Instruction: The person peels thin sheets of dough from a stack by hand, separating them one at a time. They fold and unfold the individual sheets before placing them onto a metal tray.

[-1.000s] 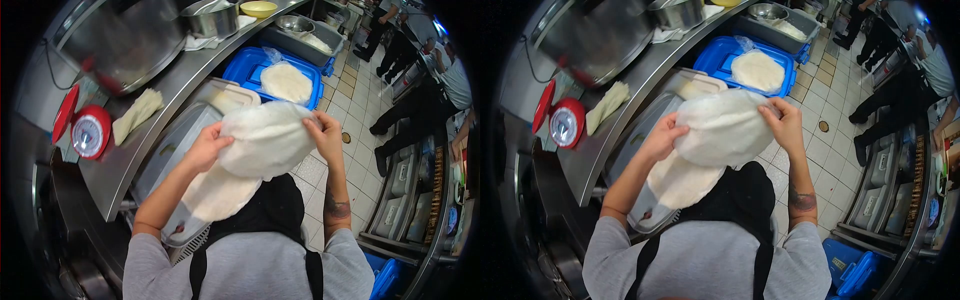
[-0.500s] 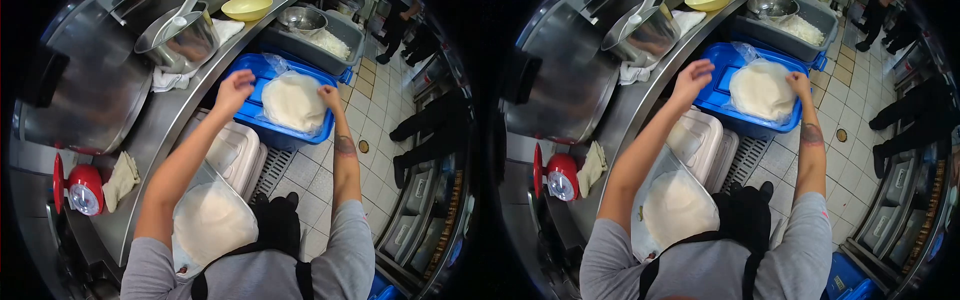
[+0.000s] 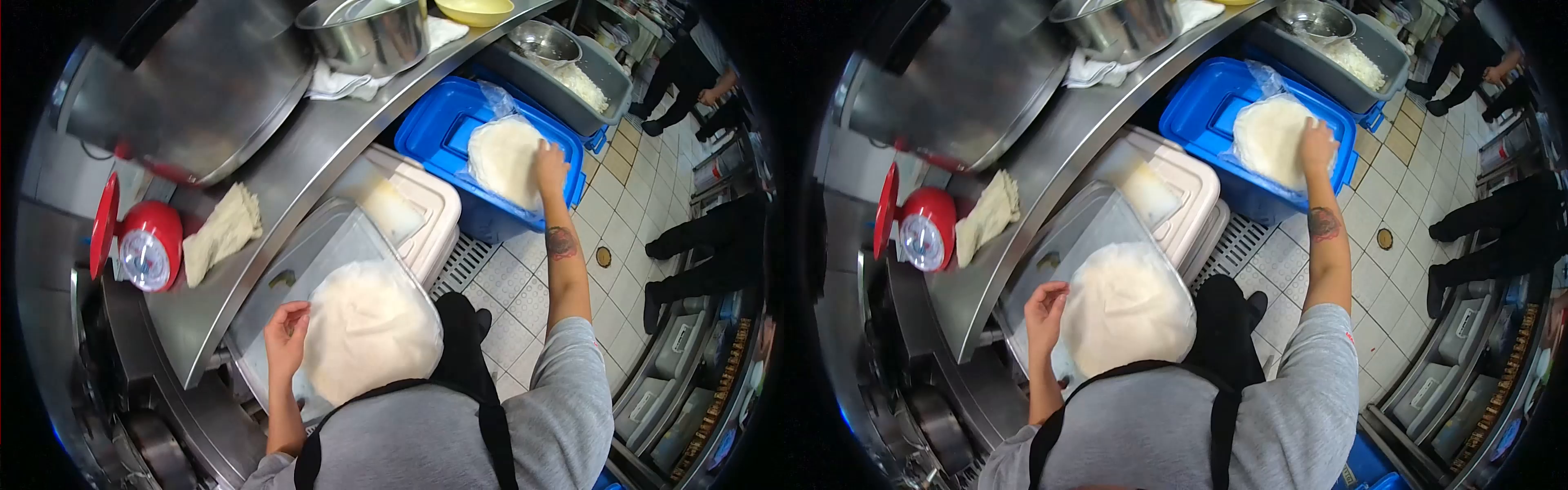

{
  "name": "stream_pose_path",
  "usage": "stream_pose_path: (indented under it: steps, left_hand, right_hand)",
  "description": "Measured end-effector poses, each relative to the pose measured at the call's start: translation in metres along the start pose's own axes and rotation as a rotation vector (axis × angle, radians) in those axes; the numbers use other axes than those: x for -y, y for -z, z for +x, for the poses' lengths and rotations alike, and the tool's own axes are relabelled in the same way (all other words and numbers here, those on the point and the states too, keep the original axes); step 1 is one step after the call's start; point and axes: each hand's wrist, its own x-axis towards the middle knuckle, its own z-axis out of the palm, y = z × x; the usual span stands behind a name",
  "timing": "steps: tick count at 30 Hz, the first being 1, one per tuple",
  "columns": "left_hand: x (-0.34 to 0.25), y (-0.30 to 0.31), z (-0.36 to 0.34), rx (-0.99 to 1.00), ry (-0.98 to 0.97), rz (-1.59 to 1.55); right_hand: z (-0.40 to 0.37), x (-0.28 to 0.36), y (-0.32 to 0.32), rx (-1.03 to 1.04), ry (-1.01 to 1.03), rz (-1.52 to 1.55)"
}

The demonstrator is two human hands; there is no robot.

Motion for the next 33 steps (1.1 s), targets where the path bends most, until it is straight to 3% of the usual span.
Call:
stream_pose_path:
  steps: [2, 3, 5, 6, 10, 11, 13, 16, 19, 22, 25, 28, 31, 33]
  left_hand:
    - [0.008, 0.004, -0.022, -0.091, -0.055, 0.293]
    - [0.009, 0.005, -0.039, -0.142, -0.056, 0.441]
    - [0.01, 0.006, -0.063, -0.034, -0.156, 0.485]
    - [0.017, 0.008, -0.072, -0.025, -0.201, 0.555]
    - [0.032, 0.002, -0.09, -0.089, -0.206, 0.6]
    - [0.033, -0.001, -0.09, -0.125, -0.2, 0.608]
    - [0.036, -0.009, -0.09, -0.186, -0.189, 0.623]
    - [0.034, -0.016, -0.083, -0.156, -0.071, 0.562]
    - [0.045, -0.026, -0.067, -0.255, -0.044, 0.635]
    - [0.032, -0.02, -0.058, -0.058, 0.157, 0.204]
    - [0.023, -0.033, -0.064, -0.034, 0.044, -0.304]
    - [-0.003, -0.04, -0.08, -0.039, -0.105, -0.355]
    - [-0.012, -0.051, -0.097, 0.11, -0.157, -0.187]
    - [-0.017, -0.058, -0.106, 0.136, -0.161, -0.223]
  right_hand:
    - [-0.039, 0.044, 0.022, 0.029, 0.204, 0.072]
    - [-0.061, 0.066, 0.037, 0.026, 0.209, 0.175]
    - [-0.078, 0.091, 0.022, -0.153, 0.301, 0.607]
    - [-0.103, 0.116, 0.056, -0.093, 0.239, 0.774]
    - [-0.215, 0.175, 0.142, 0.316, 0.433, 1.196]
    - [-0.242, 0.182, 0.155, 0.463, 0.529, 1.219]
    - [-0.288, 0.19, 0.162, 0.466, 0.894, 0.903]
    - [-0.351, 0.188, 0.159, 0.336, 1.002, 0.388]
    - [-0.369, 0.181, 0.151, 0.374, 0.933, 0.452]
    - [-0.376, 0.176, 0.152, 0.344, 0.923, 0.482]
    - [-0.383, 0.174, 0.167, 0.4, 0.879, 0.494]
    - [-0.392, 0.182, 0.191, 0.488, 0.894, 1.019]
    - [-0.4, 0.193, 0.186, 1.043, 0.427, 1.623]
    - [-0.403, 0.196, 0.184, 0.924, 0.314, 1.613]
